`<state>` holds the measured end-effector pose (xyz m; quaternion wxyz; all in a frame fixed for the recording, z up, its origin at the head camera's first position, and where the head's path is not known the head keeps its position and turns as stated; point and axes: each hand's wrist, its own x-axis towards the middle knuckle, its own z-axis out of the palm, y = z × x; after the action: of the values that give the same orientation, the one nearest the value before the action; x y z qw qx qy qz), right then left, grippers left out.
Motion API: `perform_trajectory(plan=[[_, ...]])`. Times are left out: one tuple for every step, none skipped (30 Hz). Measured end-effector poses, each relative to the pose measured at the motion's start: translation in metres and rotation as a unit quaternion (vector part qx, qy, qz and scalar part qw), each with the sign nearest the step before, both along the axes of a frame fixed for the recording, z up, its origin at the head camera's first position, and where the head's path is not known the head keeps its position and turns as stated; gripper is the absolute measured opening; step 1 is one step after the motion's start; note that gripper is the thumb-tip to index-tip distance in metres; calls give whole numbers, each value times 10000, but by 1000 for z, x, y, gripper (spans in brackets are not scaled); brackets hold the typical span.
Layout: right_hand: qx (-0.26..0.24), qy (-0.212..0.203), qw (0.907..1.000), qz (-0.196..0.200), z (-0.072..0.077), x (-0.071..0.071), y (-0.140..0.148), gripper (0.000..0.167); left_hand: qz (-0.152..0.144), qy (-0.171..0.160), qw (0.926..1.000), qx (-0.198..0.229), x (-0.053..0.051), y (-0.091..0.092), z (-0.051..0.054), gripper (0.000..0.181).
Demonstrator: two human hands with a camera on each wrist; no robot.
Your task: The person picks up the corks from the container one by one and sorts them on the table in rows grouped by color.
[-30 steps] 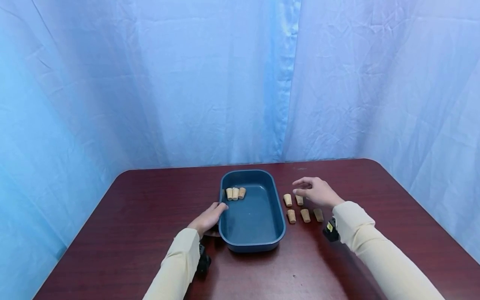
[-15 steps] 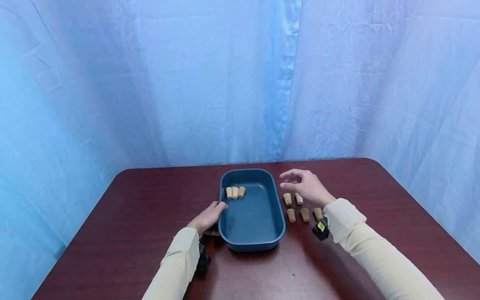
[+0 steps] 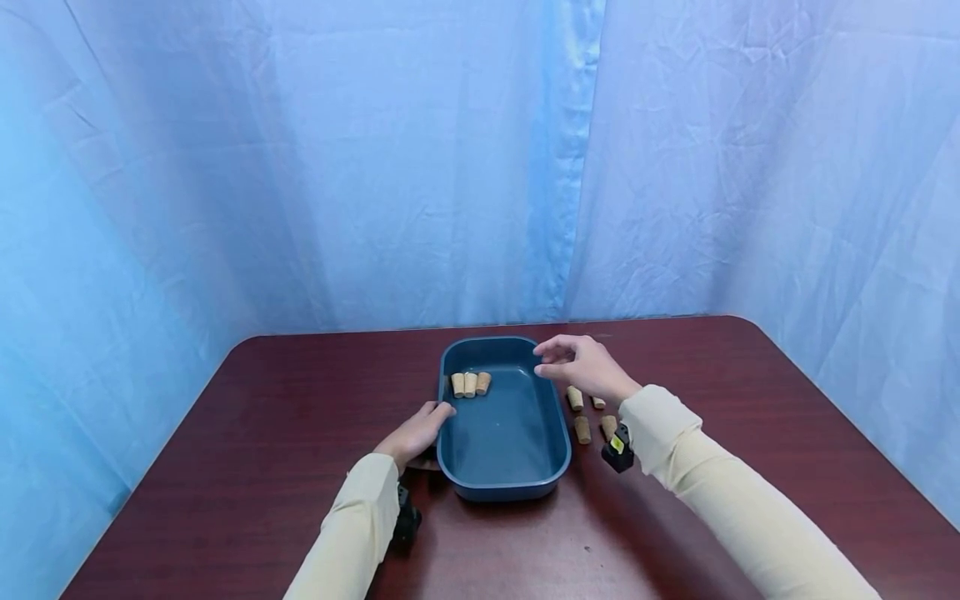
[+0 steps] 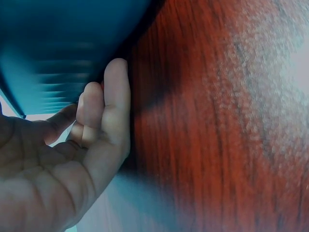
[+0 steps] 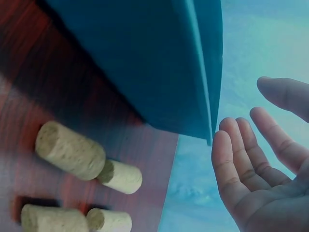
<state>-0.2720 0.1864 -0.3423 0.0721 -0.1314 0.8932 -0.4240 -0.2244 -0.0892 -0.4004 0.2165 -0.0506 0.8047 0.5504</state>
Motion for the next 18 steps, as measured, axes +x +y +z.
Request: perform_trajectory(plan=[[5, -17, 10000, -8, 0, -1, -2, 39, -2, 6, 10000, 7, 0, 0, 0, 64], [-3, -34, 10000, -14, 1, -2, -5, 39, 2, 10, 10000, 12, 0, 0, 0, 64], [-4, -51, 10000, -26, 2, -3, -7, 39, 5, 13, 10000, 16, 0, -1, 0, 64], [-13, -66, 10000, -51, 3, -4, -10, 39, 10, 16, 10000, 15, 0, -1, 0, 64], [-19, -72, 10000, -62, 4, -5, -12, 38, 18, 15, 10000, 12, 0, -1, 0, 64], [-7, -52, 10000, -41, 4, -6, -15, 38, 20, 17, 10000, 11, 0, -1, 0, 64], [9, -36, 10000, -41, 4, -7, -17, 37, 21, 20, 10000, -4, 0, -1, 0, 64], [33, -26, 10000, -35, 5, -8, -19, 37, 24, 18, 10000, -17, 0, -1, 0, 64], [48, -32, 10000, -49, 5, -9, -21, 36, 23, 16, 10000, -23, 0, -1, 0, 65], [48, -53, 10000, -63, 4, -10, -23, 36, 21, 17, 10000, -43, 0, 0, 0, 65], [36, -92, 9999, -73, 4, -11, -25, 35, 20, 16, 10000, -64, 0, 0, 0, 65], [38, -133, 9999, -81, 3, -12, -27, 35, 22, 17, 10000, -77, 0, 0, -1, 65], [26, -191, 9998, -106, 2, -13, -29, 35, 27, 17, 10000, -86, 0, 0, -1, 65], [9, -256, 9996, -127, 2, -14, -32, 35, 26, 20, 10000, -91, 0, 0, -1, 65], [7, -306, 9994, -134, 1, -15, -34, 35, 29, 21, 9999, -99, 0, 0, -1, 65], [33, -340, 9993, -130, 0, -16, -37, 34, 30, 22, 9999, -112, 0, 1, -2, 66], [69, -362, 9992, -120, -1, -17, -39, 34, 28, 21, 9999, -114, 0, 1, -2, 66], [125, -368, 9992, -115, -2, -18, -42, 35, 27, 21, 9999, -115, 0, 1, -2, 66]])
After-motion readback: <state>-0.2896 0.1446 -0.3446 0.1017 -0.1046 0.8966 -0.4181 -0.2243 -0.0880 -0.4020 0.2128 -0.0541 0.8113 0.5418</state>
